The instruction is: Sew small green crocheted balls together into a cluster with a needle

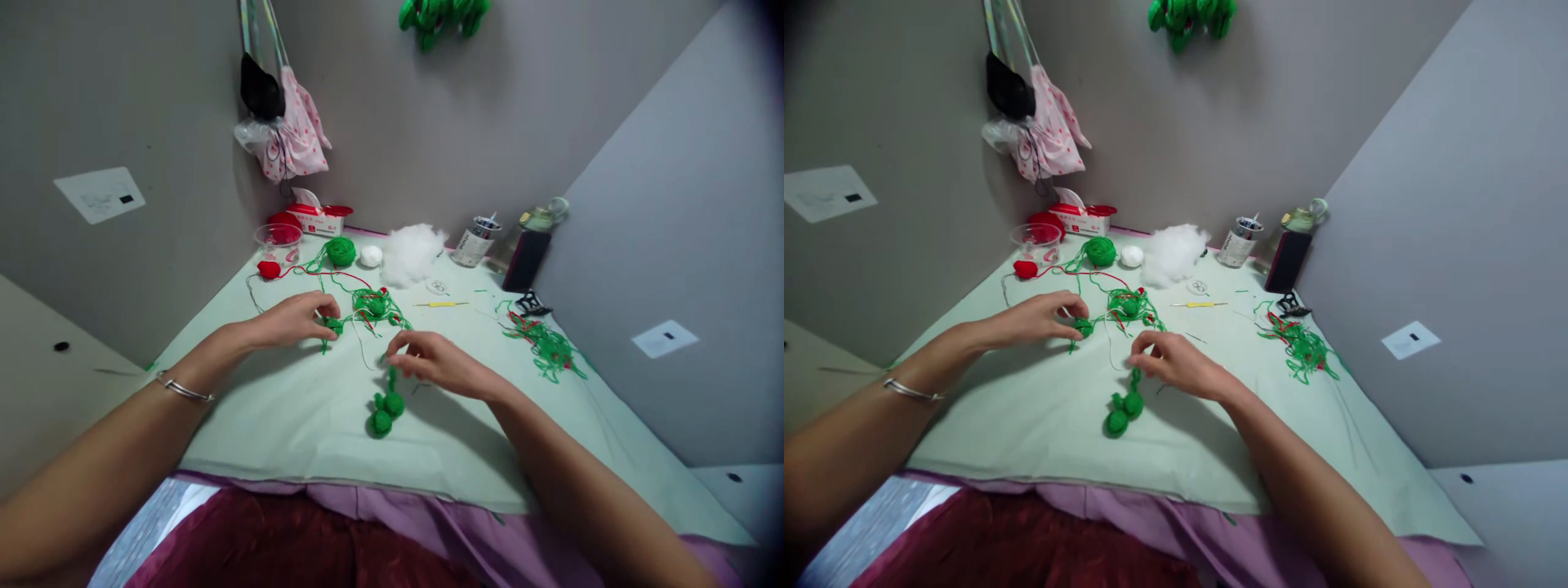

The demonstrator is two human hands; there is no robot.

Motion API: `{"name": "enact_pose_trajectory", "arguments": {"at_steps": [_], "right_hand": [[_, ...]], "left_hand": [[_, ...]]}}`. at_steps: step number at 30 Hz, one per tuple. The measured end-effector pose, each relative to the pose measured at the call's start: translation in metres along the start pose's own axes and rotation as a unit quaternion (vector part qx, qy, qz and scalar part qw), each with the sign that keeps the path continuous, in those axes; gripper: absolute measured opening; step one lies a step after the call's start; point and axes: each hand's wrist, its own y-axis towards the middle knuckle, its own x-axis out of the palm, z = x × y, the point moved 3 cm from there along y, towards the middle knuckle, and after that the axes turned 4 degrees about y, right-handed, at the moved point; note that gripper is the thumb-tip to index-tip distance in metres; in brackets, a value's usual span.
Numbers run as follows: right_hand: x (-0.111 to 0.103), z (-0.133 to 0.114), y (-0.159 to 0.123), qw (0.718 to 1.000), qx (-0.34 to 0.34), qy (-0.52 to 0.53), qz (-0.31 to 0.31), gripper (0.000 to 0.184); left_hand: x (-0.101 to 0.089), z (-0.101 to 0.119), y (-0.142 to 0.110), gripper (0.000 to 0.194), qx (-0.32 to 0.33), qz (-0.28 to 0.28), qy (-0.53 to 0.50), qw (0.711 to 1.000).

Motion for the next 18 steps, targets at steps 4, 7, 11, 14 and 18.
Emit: {"name": "enact_pose_trajectory", "arguments": {"at_steps": [4, 7, 11, 14, 18], "right_hand": [[-0.036, -0.010, 0.000, 0.991, -0.041, -0.087, 0.091, 0.027], [-0.050, -0.010, 0.006, 0.983, -0.040, -0.109, 0.142, 0.027], [-0.047, 0.008, 0.017, 0.985, -0.024, -0.036, 0.169, 0.029], [-0.042, 0.020, 0.019, 0.985, -0.021, 0.004, 0.170, 0.031], [-0.044, 0.016, 0.012, 0.975, -0.045, 0.073, 0.206, 0.031]], "left_hand": [[-0.003, -0.018, 0.004, 0.027, -0.001, 0.013, -0.023, 1.000], [-0.009, -0.030, 0.012, 0.020, 0.015, 0.067, 0.030, 0.997], [-0.004, -0.040, 0.019, 0.011, 0.033, 0.056, 0.106, 0.992], [-0.008, -0.038, 0.018, 0.011, 0.017, 0.095, 0.074, 0.993], [-0.021, -0.014, 0.017, 0.020, -0.013, 0.146, -0.106, 0.983]]}}
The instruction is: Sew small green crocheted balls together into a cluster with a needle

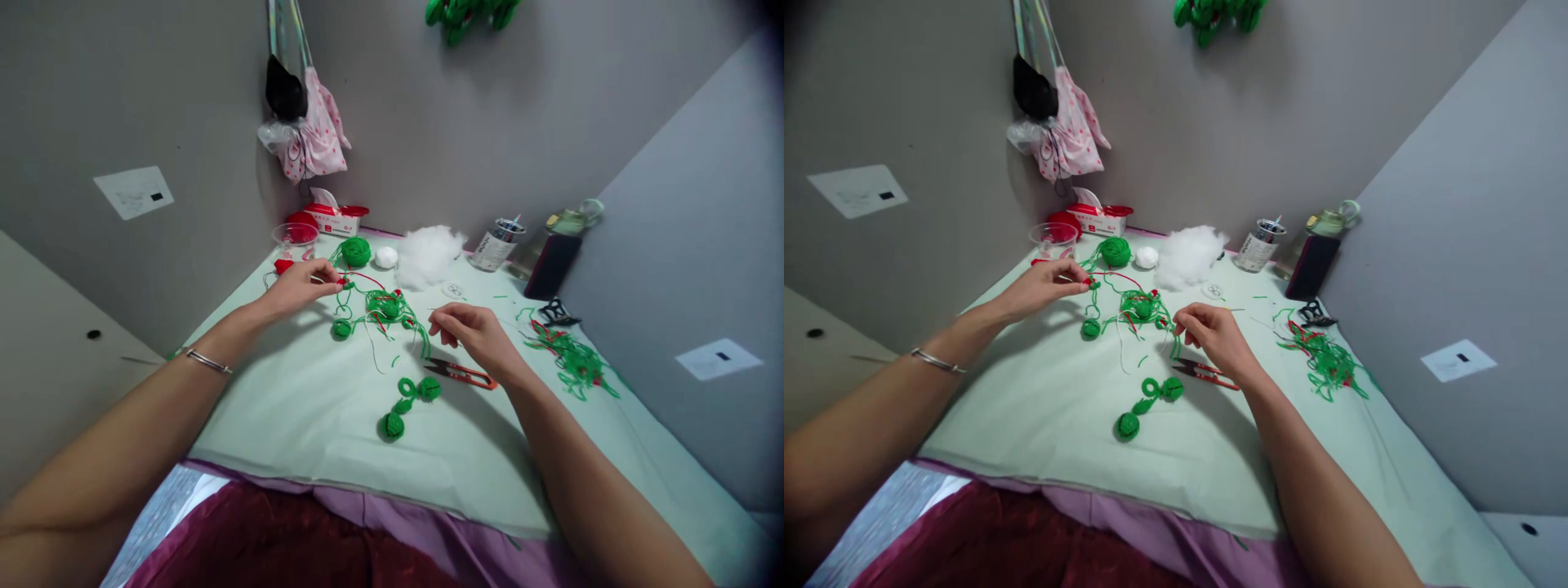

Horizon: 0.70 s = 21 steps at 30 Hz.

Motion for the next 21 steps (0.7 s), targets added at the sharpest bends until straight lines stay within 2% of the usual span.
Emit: {"name": "enact_pose_trajectory", "arguments": {"at_steps": [2, 4, 7, 9, 12, 16, 18, 21], "right_hand": [[0.001, -0.009, -0.004, 0.998, -0.014, 0.053, 0.022, 0.029], [0.007, -0.018, -0.009, 0.994, -0.027, 0.103, 0.028, 0.032], [0.020, -0.026, -0.015, 0.988, -0.017, 0.153, -0.021, 0.051], [0.026, -0.027, -0.017, 0.986, -0.009, 0.161, -0.051, 0.043], [0.022, -0.023, -0.017, 0.989, 0.005, 0.141, -0.043, 0.030], [0.002, -0.018, -0.013, 0.989, 0.017, 0.146, 0.016, 0.022], [-0.006, -0.017, -0.012, 0.985, 0.025, 0.169, 0.027, 0.018], [-0.012, -0.017, -0.012, 0.982, 0.027, 0.188, 0.014, 0.022]], "left_hand": [[0.007, 0.023, -0.001, 0.022, 0.008, -0.020, -0.077, 0.997], [0.020, 0.047, -0.004, 0.022, 0.030, -0.045, -0.107, 0.993], [0.047, 0.075, -0.010, 0.019, 0.053, -0.089, -0.132, 0.986], [0.062, 0.085, -0.012, 0.016, 0.069, -0.103, -0.131, 0.984], [0.073, 0.085, -0.010, 0.018, 0.059, -0.051, -0.174, 0.982], [0.078, 0.075, -0.008, 0.026, 0.022, -0.011, -0.213, 0.977], [0.079, 0.070, -0.009, 0.025, 0.014, -0.022, -0.213, 0.977], [0.081, 0.063, -0.013, 0.021, -0.003, -0.073, -0.204, 0.976]]}}
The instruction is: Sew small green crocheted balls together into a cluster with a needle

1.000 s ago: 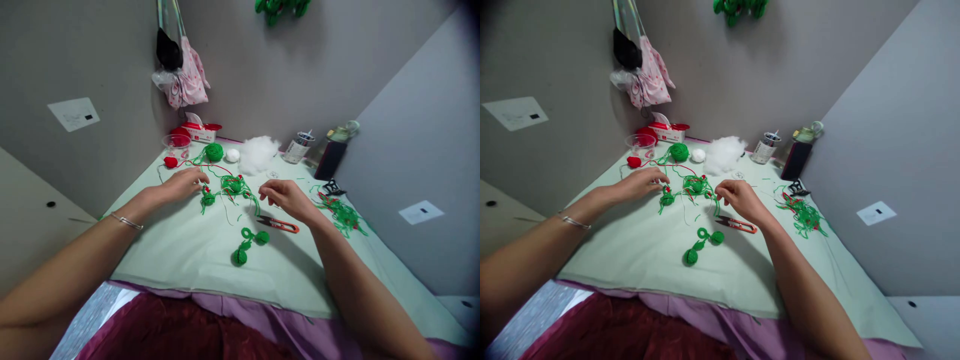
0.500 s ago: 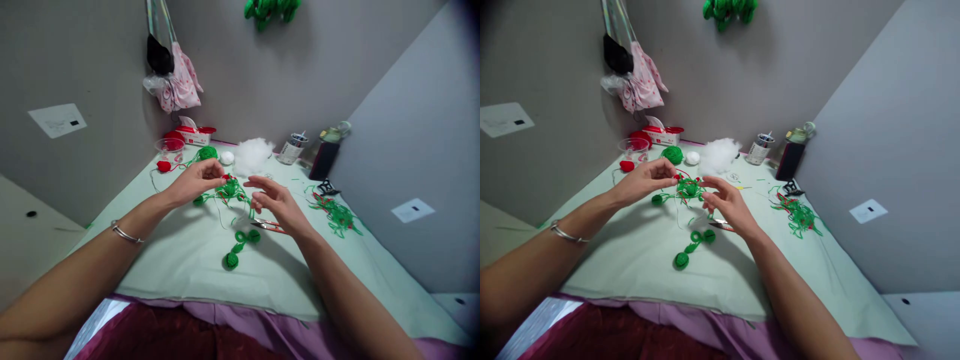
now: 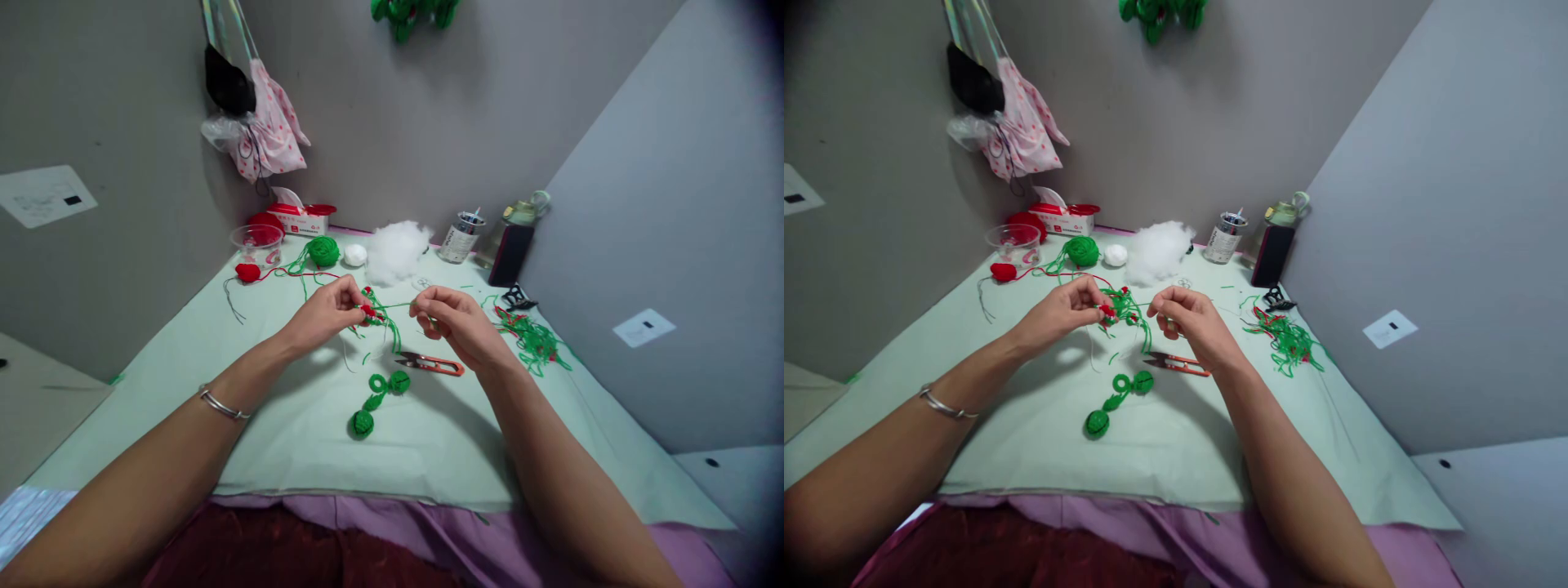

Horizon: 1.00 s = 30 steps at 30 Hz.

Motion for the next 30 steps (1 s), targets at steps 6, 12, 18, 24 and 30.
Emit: {"name": "enact_pose_trajectory", "arguments": {"at_steps": [6, 12, 18, 24, 30], "right_hand": [[0.007, 0.003, -0.004, 0.995, 0.013, -0.098, -0.014, 0.036], [0.013, 0.002, -0.006, 0.985, -0.002, -0.169, -0.019, 0.039], [0.006, 0.003, -0.005, 0.970, -0.026, -0.243, -0.001, 0.038], [0.028, 0.016, -0.011, 0.943, -0.110, -0.309, -0.052, 0.016], [0.005, 0.006, -0.006, 0.863, -0.084, -0.498, 0.001, 0.021]], "left_hand": [[0.010, -0.007, -0.003, 0.022, -0.004, -0.003, 0.039, 0.999], [0.048, 0.001, -0.007, 0.033, 0.003, -0.092, -0.085, 0.992], [0.045, -0.007, -0.010, 0.038, 0.061, -0.062, 0.129, 0.988], [0.046, -0.024, -0.006, 0.043, 0.047, 0.002, 0.036, 0.998], [0.039, -0.035, -0.005, 0.028, -0.052, 0.094, -0.194, 0.975]]}}
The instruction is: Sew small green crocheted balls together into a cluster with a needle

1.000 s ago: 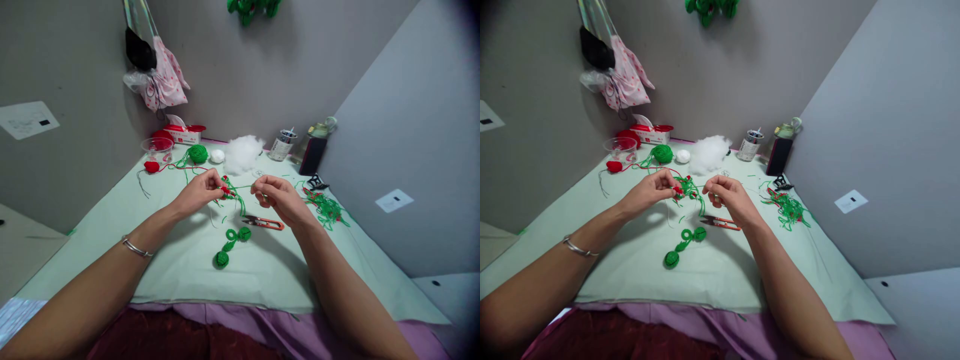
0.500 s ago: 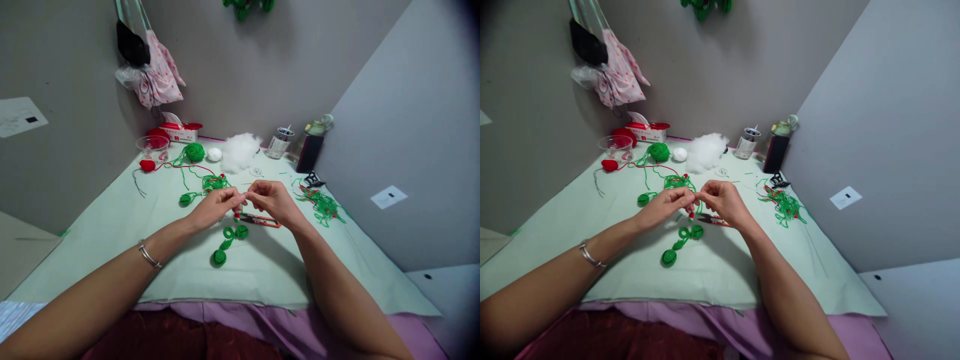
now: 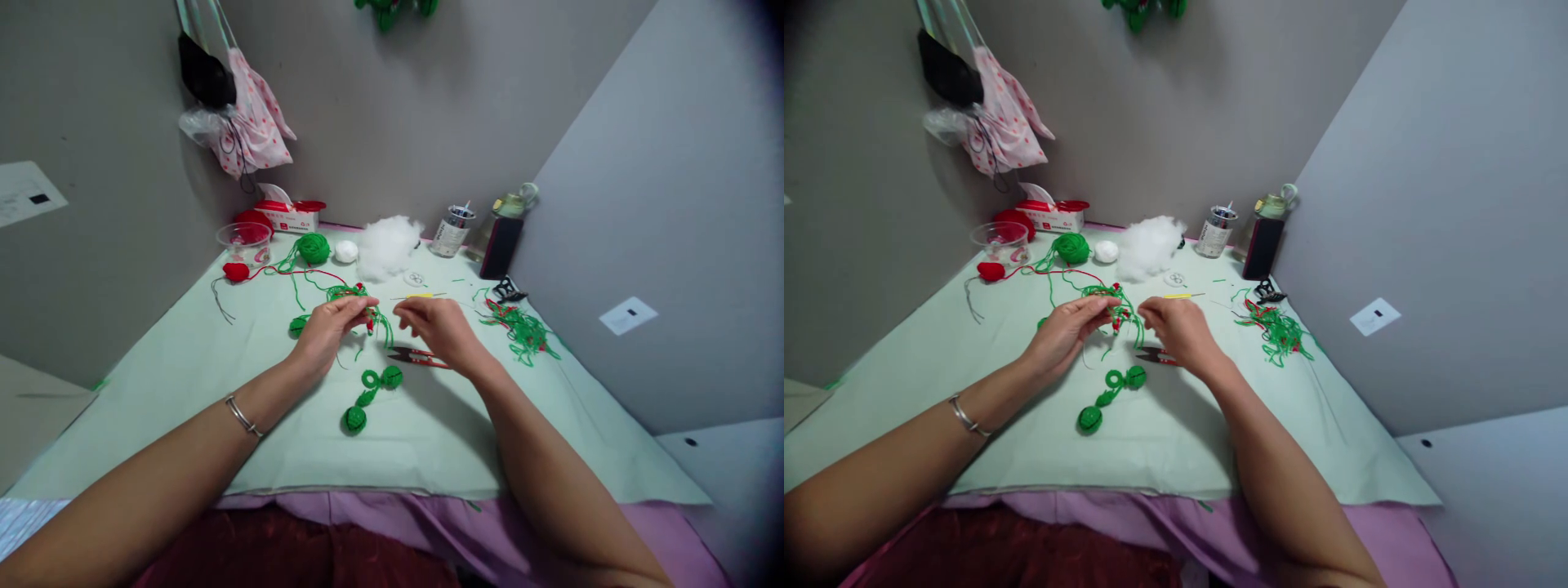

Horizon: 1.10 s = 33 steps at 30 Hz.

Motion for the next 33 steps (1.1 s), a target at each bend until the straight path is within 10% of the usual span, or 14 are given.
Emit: {"name": "enact_pose_trajectory", "arguments": {"at_steps": [6, 13, 18, 22, 27, 33], "right_hand": [[-0.002, 0.023, 0.005, 0.946, 0.086, -0.300, -0.091, 0.027], [0.026, 0.027, 0.010, 0.953, 0.071, -0.278, -0.097, 0.026], [0.013, 0.017, 0.010, 0.996, 0.049, 0.076, -0.005, 0.014], [0.003, 0.002, 0.006, 0.898, 0.018, 0.432, 0.087, 0.019], [0.007, -0.012, -0.001, 0.835, 0.020, 0.541, 0.097, 0.021], [0.013, -0.022, -0.006, 0.879, -0.004, 0.466, 0.103, 0.020]], "left_hand": [[-0.002, 0.013, -0.007, 0.027, 0.011, -0.024, 0.018, 0.999], [0.004, 0.010, -0.010, 0.025, 0.005, -0.071, 0.034, 0.997], [0.002, 0.010, -0.011, 0.030, 0.010, -0.091, 0.066, 0.994], [0.004, 0.013, -0.015, 0.033, 0.027, -0.076, 0.084, 0.993], [0.005, 0.011, -0.016, 0.034, 0.039, -0.063, 0.133, 0.988], [0.003, 0.011, -0.017, 0.029, 0.066, -0.039, 0.161, 0.984]]}}
